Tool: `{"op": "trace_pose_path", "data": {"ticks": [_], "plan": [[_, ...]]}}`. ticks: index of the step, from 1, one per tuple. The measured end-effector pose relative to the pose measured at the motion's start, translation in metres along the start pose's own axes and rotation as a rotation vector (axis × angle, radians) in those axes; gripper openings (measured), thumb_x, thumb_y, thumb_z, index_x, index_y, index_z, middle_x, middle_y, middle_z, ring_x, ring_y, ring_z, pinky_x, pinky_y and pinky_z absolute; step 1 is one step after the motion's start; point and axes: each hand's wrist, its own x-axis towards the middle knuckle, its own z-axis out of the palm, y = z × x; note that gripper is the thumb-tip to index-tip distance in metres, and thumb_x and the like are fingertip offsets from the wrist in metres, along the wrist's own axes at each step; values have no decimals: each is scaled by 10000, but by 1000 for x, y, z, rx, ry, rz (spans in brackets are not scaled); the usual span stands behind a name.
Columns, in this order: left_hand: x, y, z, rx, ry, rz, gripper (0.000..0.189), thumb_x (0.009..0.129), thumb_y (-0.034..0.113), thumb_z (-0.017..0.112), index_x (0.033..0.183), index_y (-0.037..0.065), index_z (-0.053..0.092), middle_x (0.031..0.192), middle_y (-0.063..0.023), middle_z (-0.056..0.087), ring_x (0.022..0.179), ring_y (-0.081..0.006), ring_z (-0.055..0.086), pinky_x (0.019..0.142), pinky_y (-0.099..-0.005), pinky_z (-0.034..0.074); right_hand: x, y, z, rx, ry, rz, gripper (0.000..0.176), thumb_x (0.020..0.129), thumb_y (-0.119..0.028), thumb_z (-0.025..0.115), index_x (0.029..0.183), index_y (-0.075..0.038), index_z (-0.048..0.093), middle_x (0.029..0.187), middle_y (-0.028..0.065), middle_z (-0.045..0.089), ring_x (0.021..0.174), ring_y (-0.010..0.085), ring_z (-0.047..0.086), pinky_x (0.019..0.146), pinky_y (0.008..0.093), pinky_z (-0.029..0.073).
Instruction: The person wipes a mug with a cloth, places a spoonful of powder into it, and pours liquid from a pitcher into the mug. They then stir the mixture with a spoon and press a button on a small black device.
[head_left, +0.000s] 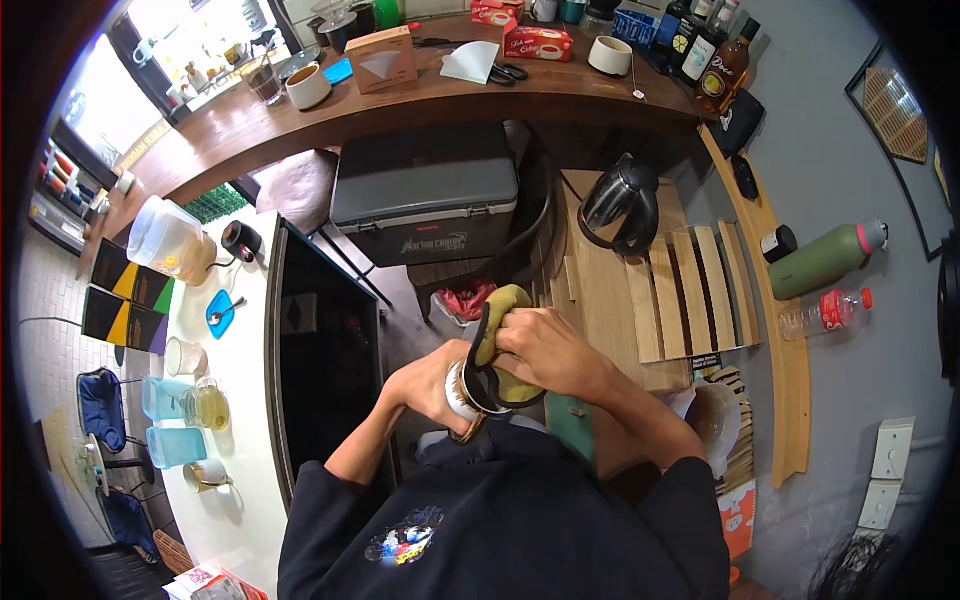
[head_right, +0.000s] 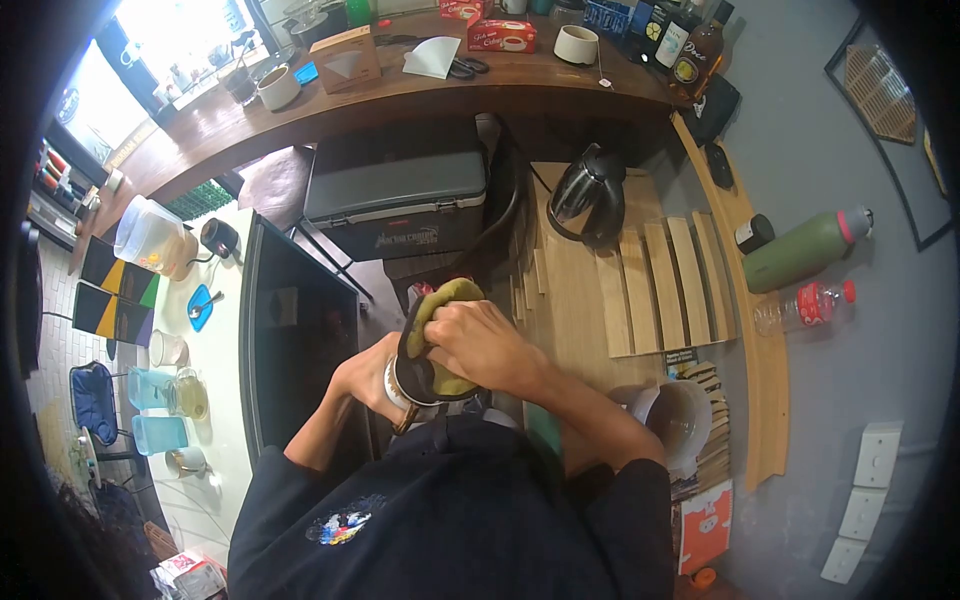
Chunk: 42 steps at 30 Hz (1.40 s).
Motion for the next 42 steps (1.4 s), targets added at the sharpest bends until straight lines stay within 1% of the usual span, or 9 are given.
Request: {"op": "trace_pose_path", "data": {"ticks": [3, 12, 19, 26, 30, 31, 37, 40, 42], "plan": [[-6, -19, 1, -126, -104, 22, 543, 559, 122, 851, 1039, 1, 627, 841, -45, 689, 761, -104, 636, 686, -290, 529, 13, -9, -13, 9, -117, -75, 172, 769, -147, 750, 796, -7, 656, 808, 137, 627, 809, 335, 636, 715, 443, 508], [-10, -20, 0, -129, -402, 123, 564, 573, 167, 887, 1048, -11, 640, 841, -48, 688, 759, -141, 647, 679, -292, 513, 31, -27, -17, -73, -210, -365, 165, 789, -179, 701, 768, -18, 673, 809, 97, 661, 825, 267, 669, 744, 390, 543], [-17, -18, 10, 84, -165, 202, 552, 573, 182, 880, 1037, 0, 644, 832, -50, 680, 760, -164, 647, 685, -296, 513, 39, -53, -15, -269, -144, -592, 79, 747, -142, 648, 716, -90, 597, 790, 9, 573, 807, 176, 622, 687, 333, 528], [-35, -13, 5, 327, 29, 192, 539, 572, 196, 873, 1026, 12, 648, 823, -52, 672, 761, -186, 647, 690, -299, 513, 43, -47, -14, -240, -164, -439, 88, 746, -124, 659, 758, -63, 597, 792, 48, 570, 713, 192, 665, 592, 342, 541], [-37, 11, 0, 307, 46, 22, 532, 572, 204, 869, 1020, 19, 650, 818, -53, 667, 761, -200, 647, 693, -301, 513, 39, -39, -7, -87, -71, -299, 161, 713, -55, 694, 824, -25, 581, 873, 93, 572, 726, 279, 674, 597, 386, 539], [-35, 23, 1, 265, 68, -93, 489, 556, 248, 855, 956, 42, 662, 796, -61, 649, 768, -267, 644, 713, -335, 510, 38, -39, -7, -21, -37, -242, 190, 702, -23, 691, 858, -11, 584, 908, 113, 573, 732, 306, 666, 604, 398, 532], [-30, 37, 5, 374, 335, -7, 491, 505, 273, 870, 871, 26, 656, 780, -99, 641, 747, -326, 626, 736, -390, 493, 32, -38, -5, 259, 123, -20, 410, 640, 76, 653, 1036, 30, 559, 964, 192, 562, 865, 405, 601, 728, 444, 499], [-22, 40, 6, 535, 358, 67, 493, 469, 251, 878, 814, 19, 612, 749, -136, 604, 696, -345, 603, 681, -405, 486, 32, -34, -5, 332, 168, 45, 387, 650, 72, 660, 1013, 35, 532, 904, 177, 547, 796, 378, 585, 720, 404, 489], [-20, 39, 14, 566, 557, 101, 493, 460, 232, 879, 795, 24, 584, 747, -126, 593, 675, -350, 597, 637, -415, 476, 32, -35, -10, 369, 145, 131, 367, 671, 74, 666, 1006, 34, 521, 886, 173, 542, 791, 332, 595, 723, 388, 483]]}}
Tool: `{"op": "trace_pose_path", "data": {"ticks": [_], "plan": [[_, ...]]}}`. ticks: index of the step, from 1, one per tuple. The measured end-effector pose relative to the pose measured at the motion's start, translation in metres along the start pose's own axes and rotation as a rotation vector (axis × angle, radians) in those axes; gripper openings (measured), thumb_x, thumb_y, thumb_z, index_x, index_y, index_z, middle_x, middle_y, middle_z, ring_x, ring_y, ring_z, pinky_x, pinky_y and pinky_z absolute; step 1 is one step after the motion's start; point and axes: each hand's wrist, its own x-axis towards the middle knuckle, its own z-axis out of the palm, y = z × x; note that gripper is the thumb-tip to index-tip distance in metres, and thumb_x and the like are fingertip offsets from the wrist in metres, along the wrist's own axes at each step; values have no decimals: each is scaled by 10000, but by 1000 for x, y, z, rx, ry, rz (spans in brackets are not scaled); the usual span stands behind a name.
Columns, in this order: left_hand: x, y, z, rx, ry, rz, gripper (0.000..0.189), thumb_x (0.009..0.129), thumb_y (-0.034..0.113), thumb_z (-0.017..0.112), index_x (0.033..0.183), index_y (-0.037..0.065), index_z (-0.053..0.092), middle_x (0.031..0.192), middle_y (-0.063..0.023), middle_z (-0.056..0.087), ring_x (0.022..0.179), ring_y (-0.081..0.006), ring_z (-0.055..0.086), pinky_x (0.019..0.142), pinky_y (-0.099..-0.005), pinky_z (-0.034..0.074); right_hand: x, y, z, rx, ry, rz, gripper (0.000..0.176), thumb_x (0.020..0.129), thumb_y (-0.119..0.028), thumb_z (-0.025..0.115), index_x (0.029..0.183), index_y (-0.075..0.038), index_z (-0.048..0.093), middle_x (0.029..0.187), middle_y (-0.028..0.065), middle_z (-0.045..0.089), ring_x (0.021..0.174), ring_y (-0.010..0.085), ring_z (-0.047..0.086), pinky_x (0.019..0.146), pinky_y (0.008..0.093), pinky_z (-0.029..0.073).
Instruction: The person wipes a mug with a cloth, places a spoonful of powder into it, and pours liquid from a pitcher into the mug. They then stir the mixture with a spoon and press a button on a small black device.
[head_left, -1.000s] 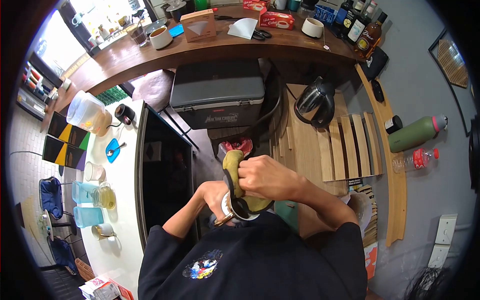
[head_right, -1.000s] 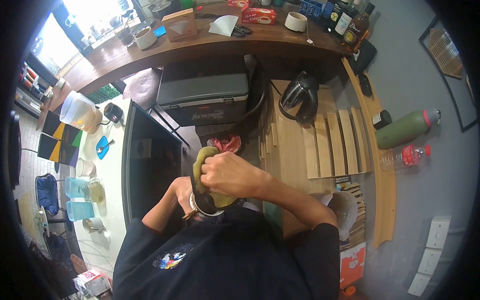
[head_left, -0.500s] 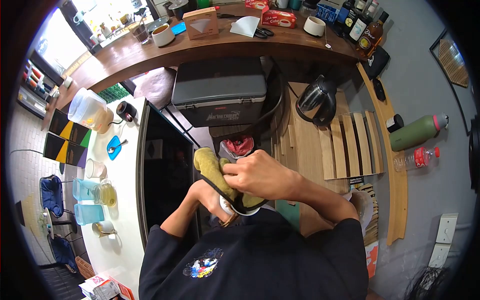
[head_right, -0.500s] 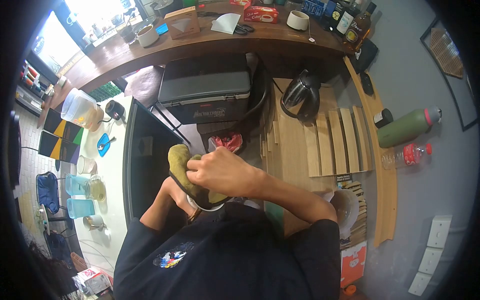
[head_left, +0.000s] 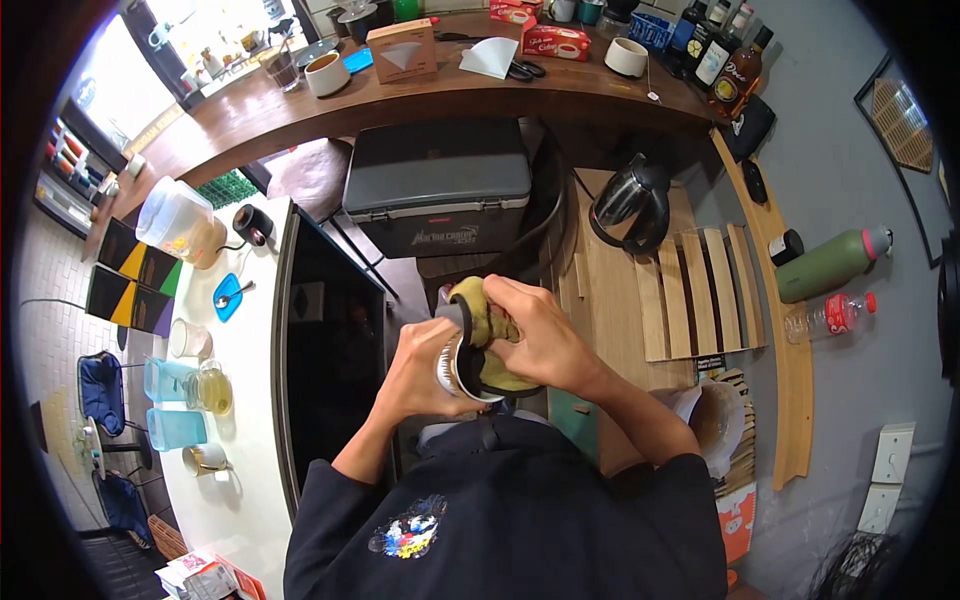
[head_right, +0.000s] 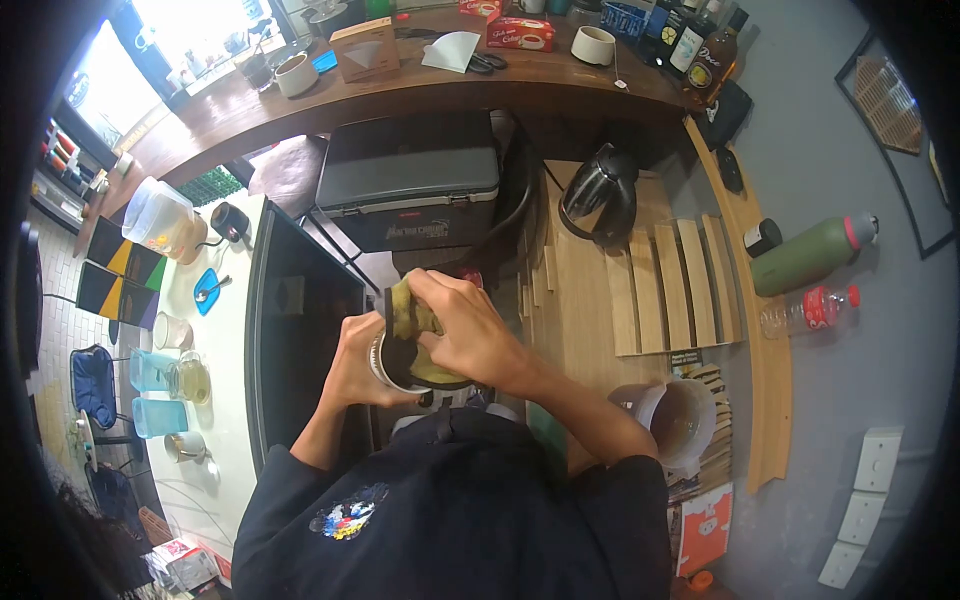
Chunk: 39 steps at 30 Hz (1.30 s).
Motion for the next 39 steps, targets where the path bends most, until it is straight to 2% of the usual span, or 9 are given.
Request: {"op": "trace_pose_path", "data": {"ticks": [2, 4, 5, 11, 17, 22, 27, 36, 39], "plan": [[1, 2, 7, 51, 70, 31, 527, 453, 224, 873, 854, 24, 597, 790, -127, 614, 704, -350, 617, 655, -408, 493, -2, -2, 1, 36, -15, 88, 349, 691, 75, 672, 999, 34, 511, 867, 169, 537, 785, 286, 604, 725, 371, 476], [5, 0, 10, 164, 222, 101, 613, 439, 208, 861, 972, 23, 623, 877, -129, 657, 763, -349, 657, 690, -395, 527, -5, 1, 7, 155, 59, 214, 311, 723, 70, 705, 970, 24, 522, 856, 201, 588, 804, 374, 596, 727, 402, 448], [3, -4, 12, 186, 256, 129, 681, 441, 206, 853, 1062, 29, 636, 946, -130, 689, 821, -338, 684, 745, -394, 549, -9, 13, 16, 220, 79, 244, 282, 748, 68, 687, 979, 18, 533, 901, 190, 608, 840, 315, 616, 766, 377, 461], [9, -10, 14, 314, 399, 290, 640, 536, 309, 859, 1085, 40, 666, 998, -118, 707, 874, -325, 703, 790, -415, 554, -19, 26, 37, 655, 184, 269, 329, 777, 70, 635, 1096, 13, 579, 1001, 77, 638, 1012, 142, 583, 902, 307, 469], [12, -12, 10, 376, 445, 350, 622, 575, 395, 834, 1066, 48, 674, 994, -109, 703, 880, -319, 702, 793, -420, 555, -26, 21, 38, 636, 146, 380, 428, 825, 159, 588, 1223, 2, 563, 1116, 32, 621, 1086, 92, 571, 972, 262, 454], [15, -8, 7, 390, 399, 360, 606, 585, 386, 819, 1072, 56, 674, 978, -99, 699, 885, -314, 697, 792, -415, 551, -38, 14, 49, 731, 305, 362, 356, 855, 73, 630, 1201, 3, 581, 1077, 52, 636, 1036, 117, 579, 946, 287, 458], [23, 0, 0, 315, 323, 113, 635, 472, 128, 821, 1085, 86, 658, 976, -80, 709, 848, -295, 693, 737, -382, 546, -54, 8, 36, 750, 477, 307, 324, 923, 55, 649, 1243, 27, 599, 1158, 56, 658, 1093, 113, 592, 986, 280, 452], [22, 0, 3, 258, 260, 43, 653, 470, 158, 857, 1087, 85, 657, 933, -74, 695, 812, -291, 682, 714, -385, 539, -88, 46, 13, 644, 444, 262, 147, 984, -22, 602, 1071, 55, 691, 1004, 54, 719, 933, 126, 661, 850, 275, 516], [23, 4, 5, 274, 241, 49, 648, 471, 162, 856, 1083, 83, 659, 942, -77, 697, 827, -290, 683, 724, -385, 538, -68, 35, 10, 130, 385, -78, 98, 843, -37, 720, 931, 5, 716, 874, 175, 708, 776, 330, 688, 732, 387, 533]]}}
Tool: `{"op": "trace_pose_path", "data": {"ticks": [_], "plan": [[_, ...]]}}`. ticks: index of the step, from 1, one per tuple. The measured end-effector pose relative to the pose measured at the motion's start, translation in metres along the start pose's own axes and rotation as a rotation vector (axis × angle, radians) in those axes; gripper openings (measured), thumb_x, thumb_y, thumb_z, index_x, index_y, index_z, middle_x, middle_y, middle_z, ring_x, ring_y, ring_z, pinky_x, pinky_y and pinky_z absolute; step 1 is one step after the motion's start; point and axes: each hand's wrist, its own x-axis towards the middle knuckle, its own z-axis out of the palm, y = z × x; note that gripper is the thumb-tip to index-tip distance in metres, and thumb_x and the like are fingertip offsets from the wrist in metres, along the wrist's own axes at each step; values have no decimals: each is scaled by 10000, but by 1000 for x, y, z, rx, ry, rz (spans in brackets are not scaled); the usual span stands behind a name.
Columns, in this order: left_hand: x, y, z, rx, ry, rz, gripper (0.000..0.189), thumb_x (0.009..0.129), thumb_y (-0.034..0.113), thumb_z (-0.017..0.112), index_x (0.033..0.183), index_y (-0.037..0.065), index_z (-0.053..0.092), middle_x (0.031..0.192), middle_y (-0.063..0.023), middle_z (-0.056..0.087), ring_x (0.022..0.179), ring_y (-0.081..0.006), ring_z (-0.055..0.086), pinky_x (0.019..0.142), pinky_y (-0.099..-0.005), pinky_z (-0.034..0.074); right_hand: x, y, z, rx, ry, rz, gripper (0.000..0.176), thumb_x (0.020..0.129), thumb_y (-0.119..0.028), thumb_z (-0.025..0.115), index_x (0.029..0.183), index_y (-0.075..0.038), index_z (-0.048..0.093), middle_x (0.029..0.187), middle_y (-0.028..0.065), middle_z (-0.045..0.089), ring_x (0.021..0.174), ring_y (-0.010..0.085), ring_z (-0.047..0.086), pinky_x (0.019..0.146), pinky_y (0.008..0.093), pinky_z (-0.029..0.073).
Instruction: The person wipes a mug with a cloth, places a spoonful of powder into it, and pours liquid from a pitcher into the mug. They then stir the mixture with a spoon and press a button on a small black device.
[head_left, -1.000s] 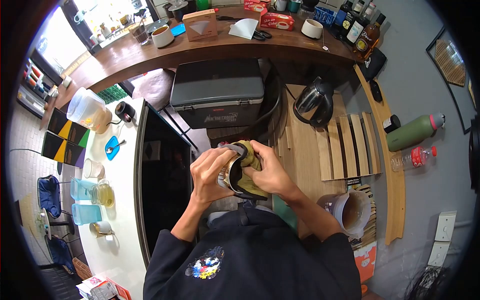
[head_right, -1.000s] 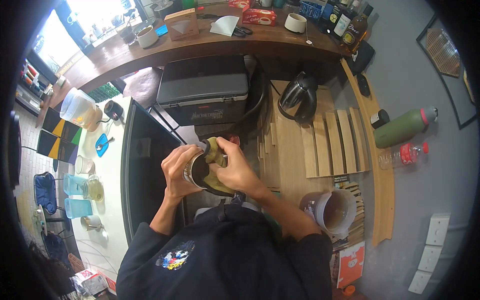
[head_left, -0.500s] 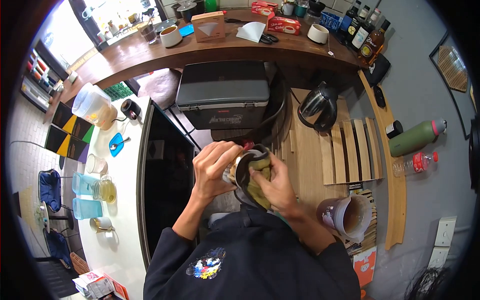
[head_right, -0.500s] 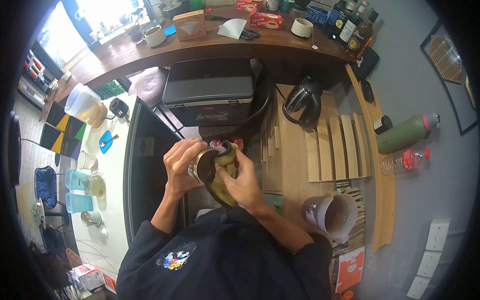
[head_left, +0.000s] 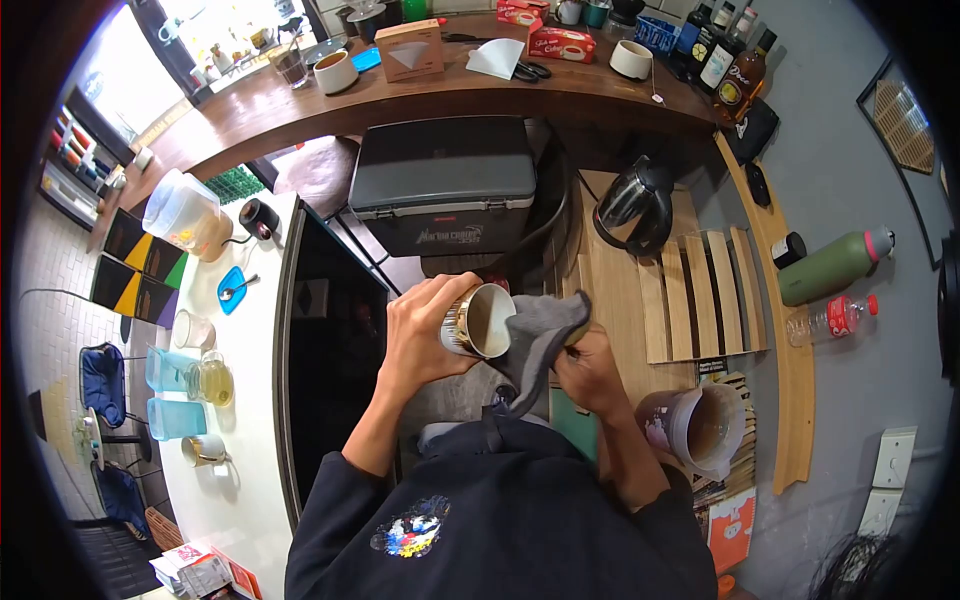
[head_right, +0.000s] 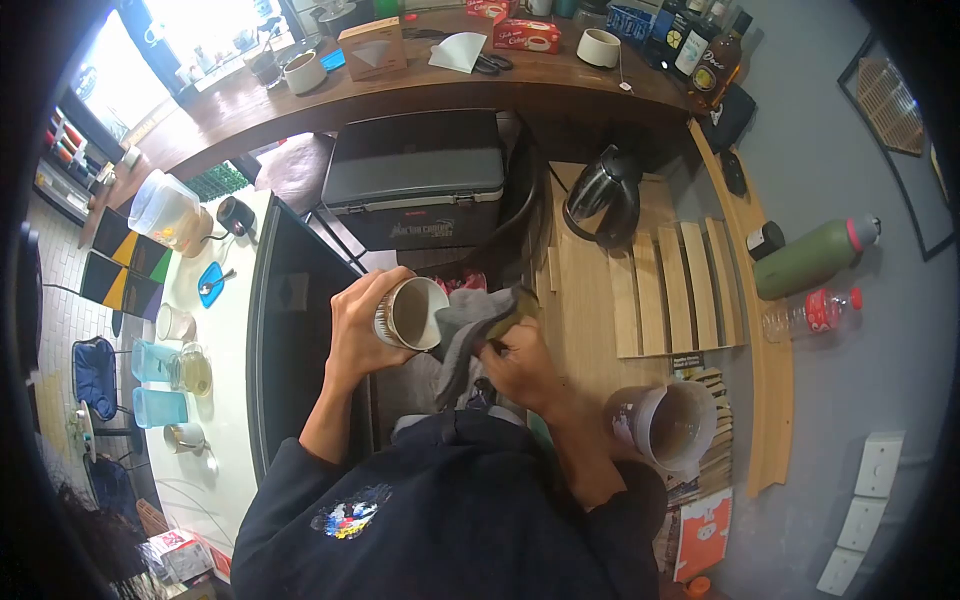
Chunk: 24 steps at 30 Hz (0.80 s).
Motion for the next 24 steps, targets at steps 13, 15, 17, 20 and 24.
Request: {"op": "trace_pose_path", "data": {"ticks": [13, 15, 17, 20, 24], "plan": [[1, -2, -10, 125, 6, 144, 576, 568, 313, 862, 1056, 79, 665, 962, -83, 711, 886, -283, 704, 764, -392, 535, 31, -28, 1, -746, -391, -191, 331, 930, -382, 660, 823, -81, 745, 743, 123, 694, 603, 318, 670, 552, 421, 494], [2, -1, -11, 119, 35, 134, 566, 571, 335, 858, 1041, 82, 671, 953, -79, 709, 880, -281, 704, 766, -391, 536, 37, -38, 1, -783, -541, -94, 328, 936, -369, 651, 822, -76, 742, 751, 127, 696, 626, 321, 675, 571, 421, 496], [3, -3, -11, 185, 108, 202, 563, 567, 348, 856, 1030, 83, 674, 945, -75, 704, 873, -281, 700, 767, -393, 537, 37, -40, 0, -820, -685, 10, 325, 943, -357, 643, 821, -71, 738, 759, 130, 698, 650, 324, 681, 591, 421, 498], [3, -7, -11, 207, 136, 236, 552, 558, 328, 855, 1024, 89, 681, 943, -68, 702, 869, -278, 698, 781, -400, 543, 28, -33, 3, -722, -679, 0, 350, 985, -329, 598, 825, -45, 727, 765, 167, 695, 699, 347, 680, 648, 438, 499], [4, -7, -14, 221, 147, 261, 566, 517, 272, 837, 1034, 97, 686, 972, -69, 701, 892, -280, 697, 800, -410, 546, 22, -36, 9, -294, -487, 205, 427, 1048, -295, 498, 785, -9, 676, 701, 177, 658, 656, 340, 637, 649, 421, 480]]}}
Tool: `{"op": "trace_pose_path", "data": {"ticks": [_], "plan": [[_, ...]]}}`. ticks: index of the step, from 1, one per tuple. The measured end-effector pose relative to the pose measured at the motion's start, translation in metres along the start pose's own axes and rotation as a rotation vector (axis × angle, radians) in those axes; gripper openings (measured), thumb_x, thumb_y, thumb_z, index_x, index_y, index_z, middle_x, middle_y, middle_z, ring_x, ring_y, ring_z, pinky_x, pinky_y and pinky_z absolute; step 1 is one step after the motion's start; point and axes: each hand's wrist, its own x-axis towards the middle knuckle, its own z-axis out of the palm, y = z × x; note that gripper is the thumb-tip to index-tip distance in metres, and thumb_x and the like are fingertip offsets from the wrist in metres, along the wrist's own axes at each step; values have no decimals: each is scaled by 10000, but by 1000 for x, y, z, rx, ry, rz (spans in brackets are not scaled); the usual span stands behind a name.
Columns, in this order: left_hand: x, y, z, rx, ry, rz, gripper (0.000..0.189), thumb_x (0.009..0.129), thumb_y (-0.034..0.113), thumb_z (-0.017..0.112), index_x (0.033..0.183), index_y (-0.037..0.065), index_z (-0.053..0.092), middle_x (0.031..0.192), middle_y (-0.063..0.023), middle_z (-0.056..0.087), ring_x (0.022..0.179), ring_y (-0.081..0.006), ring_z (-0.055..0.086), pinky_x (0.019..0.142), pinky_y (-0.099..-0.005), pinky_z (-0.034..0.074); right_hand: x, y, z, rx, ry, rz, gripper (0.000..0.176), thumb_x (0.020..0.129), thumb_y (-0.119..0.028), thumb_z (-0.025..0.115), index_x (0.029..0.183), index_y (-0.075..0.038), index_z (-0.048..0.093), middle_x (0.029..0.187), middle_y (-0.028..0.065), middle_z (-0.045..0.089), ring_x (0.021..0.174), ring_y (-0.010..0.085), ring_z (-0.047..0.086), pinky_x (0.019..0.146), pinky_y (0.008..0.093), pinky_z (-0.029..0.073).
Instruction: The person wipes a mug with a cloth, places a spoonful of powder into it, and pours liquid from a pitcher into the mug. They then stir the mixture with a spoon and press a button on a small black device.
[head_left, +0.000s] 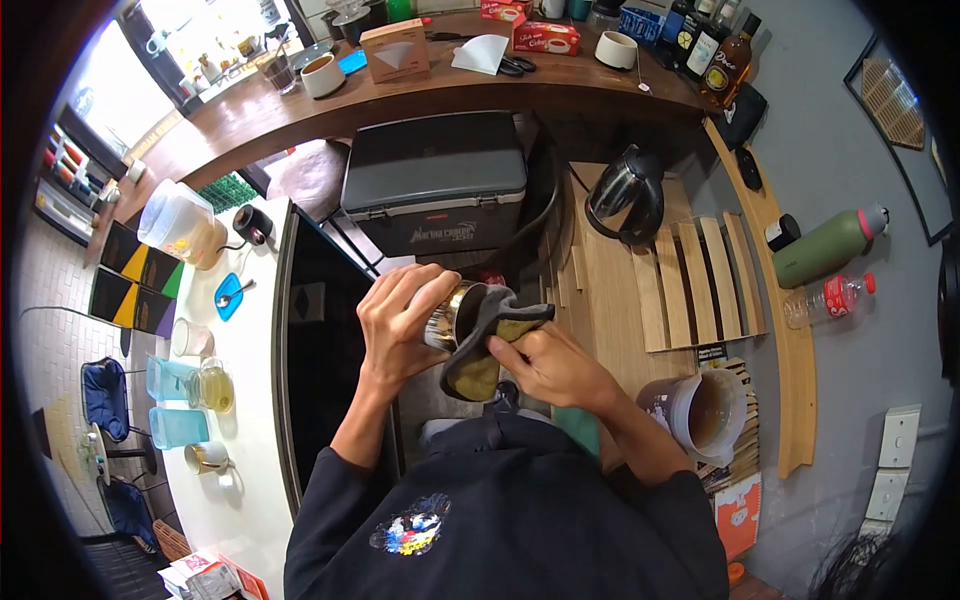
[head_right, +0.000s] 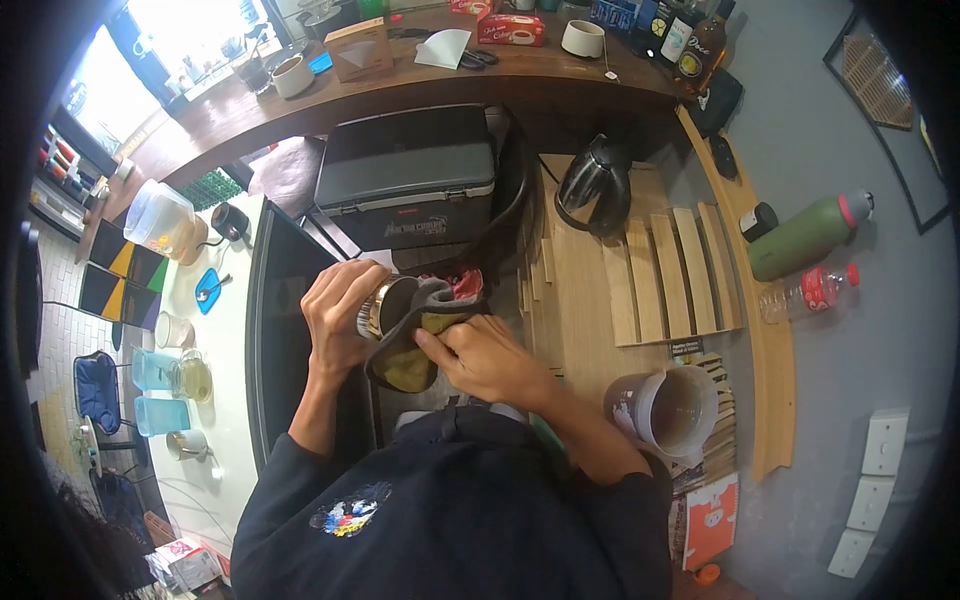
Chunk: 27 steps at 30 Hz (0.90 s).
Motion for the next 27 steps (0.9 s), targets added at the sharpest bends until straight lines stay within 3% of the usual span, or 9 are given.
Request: {"op": "trace_pose_path", "data": {"ticks": [7, 11, 12, 16, 19, 20, 22, 25, 27], "plan": [[-2, -3, 2, -143, -96, -83, 640, 471, 221, 829, 1078, 83, 679, 1008, -86, 702, 910, -306, 680, 802, -403, 526, -6, 6, 8, 779, -261, 147, 668, 1114, -345, 333, 534, -47, 478, 477, 6, 456, 429, 93, 430, 445, 281, 360], [-7, -6, 15, -247, -171, -164, 566, 589, 226, 797, 1115, 66, 662, 1041, -109, 703, 932, -324, 673, 803, -409, 519, -5, 4, 12, 886, -252, 212, 702, 1122, -346, 301, 480, -87, 417, 428, 2, 408, 377, 92, 384, 408, 262, 316], [-4, -2, 14, -281, -194, -187, 529, 658, 261, 776, 1133, 61, 657, 1063, -116, 702, 940, -331, 674, 804, -413, 518, -4, 7, 14, 944, -253, 200, 667, 1122, -366, 293, 547, -74, 463, 438, 7, 404, 377, 96, 381, 399, 260, 318], [-11, -15, 28, -223, -249, -178, 574, 634, 295, 834, 1110, 28, 656, 982, -149, 704, 848, -329, 685, 750, -387, 532, -2, 18, 28, 1246, -291, 261, 578, 1109, -458, 279, 830, -31, 550, 486, 28, 406, 375, 104, 374, 371, 254, 331], [-19, -20, 32, -389, -154, -156, 591, 639, 327, 851, 1105, 18, 663, 1002, -133, 711, 870, -315, 691, 778, -385, 541, -2, 13, 24, 1392, -271, 269, 547, 1092, -509, 279, 954, -32, 510, 520, 40, 421, 371, 108, 376, 359, 247, 337], [-30, -30, 39, -367, -196, -172, 606, 643, 355, 864, 1101, 7, 672, 1018, -128, 716, 900, -303, 696, 816, -393, 542, -1, 10, 24, 1395, -279, 271, 547, 1092, -509, 279, 954, -32, 510, 520, 40, 421, 371, 108, 376, 359, 247, 337], [-29, -30, 39, -368, -179, -178, 606, 642, 353, 864, 1100, 4, 675, 1023, -135, 715, 901, -309, 696, 823, -396, 541, 3, 4, 22, 1474, -161, 393, 700, 1095, -501, 246, 690, 17, 484, 502, 79, 436, 356, 132, 414, 338, 265, 353], [-25, -25, 37, -401, -151, -207, 585, 636, 353, 867, 1065, -1, 688, 1031, -150, 715, 905, -318, 691, 831, -395, 535, 2, 19, 34, 1276, -217, 147, 560, 1086, -505, 332, 872, -27, 530, 541, 53, 483, 390, 113, 448, 366, 241, 348], [-18, -21, 29, -436, -113, -212, 503, 638, 281, 843, 1031, 5, 695, 1024, -134, 720, 905, -310, 685, 836, -394, 528, 1, 23, 35, 1139, -238, 107, 545, 1090, -470, 361, 837, -22, 542, 550, 43, 501, 411, 107, 470, 382, 243, 357]]}}
